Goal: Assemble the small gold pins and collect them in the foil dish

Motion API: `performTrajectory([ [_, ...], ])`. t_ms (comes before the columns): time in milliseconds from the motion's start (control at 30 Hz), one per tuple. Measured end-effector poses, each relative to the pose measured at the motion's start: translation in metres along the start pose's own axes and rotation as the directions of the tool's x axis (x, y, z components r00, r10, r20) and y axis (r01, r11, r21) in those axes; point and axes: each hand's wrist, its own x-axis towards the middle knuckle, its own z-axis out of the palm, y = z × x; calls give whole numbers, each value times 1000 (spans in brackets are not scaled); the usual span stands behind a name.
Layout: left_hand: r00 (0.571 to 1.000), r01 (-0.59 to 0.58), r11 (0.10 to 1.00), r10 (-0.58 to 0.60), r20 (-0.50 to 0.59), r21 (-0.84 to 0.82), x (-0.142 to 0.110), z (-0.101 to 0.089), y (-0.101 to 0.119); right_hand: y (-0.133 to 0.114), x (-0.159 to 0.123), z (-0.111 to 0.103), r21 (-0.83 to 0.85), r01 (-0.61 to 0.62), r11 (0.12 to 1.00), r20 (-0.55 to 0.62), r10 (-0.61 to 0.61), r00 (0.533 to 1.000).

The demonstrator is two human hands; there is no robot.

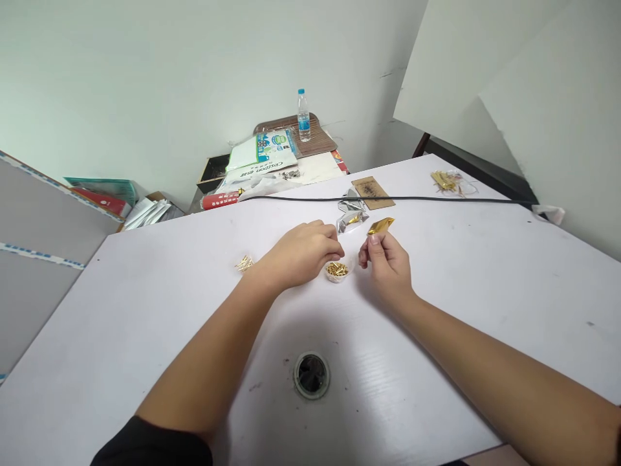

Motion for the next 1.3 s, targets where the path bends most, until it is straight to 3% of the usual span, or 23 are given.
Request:
performTrajectory([
  [167, 998, 60, 998, -60, -30, 11, 1, -1, 3, -1, 0, 1, 12, -10, 1000, -2, 10, 1000],
  [367, 967, 150, 977, -176, 182, 149, 24, -2, 18, 0, 0, 0, 17, -16, 1000, -7, 16, 1000],
  [500, 957, 121, 954, -186, 222, 276, 40, 5, 24, 1, 1, -2, -8, 3, 1000, -4, -3, 1000],
  [733, 950, 42, 943, -139, 280, 329, 48, 13, 23, 1, 1, -1, 26, -4, 1000, -7, 4, 1000],
  [1000, 945, -16, 965, -71, 319, 263, 50, 13, 16, 1, 1, -1, 31, -17, 999, -4, 17, 1000],
  [1300, 948, 3, 992, -43, 316, 125, 45, 1, 6, 0, 1, -1, 34, -4, 999, 3, 4, 1000],
])
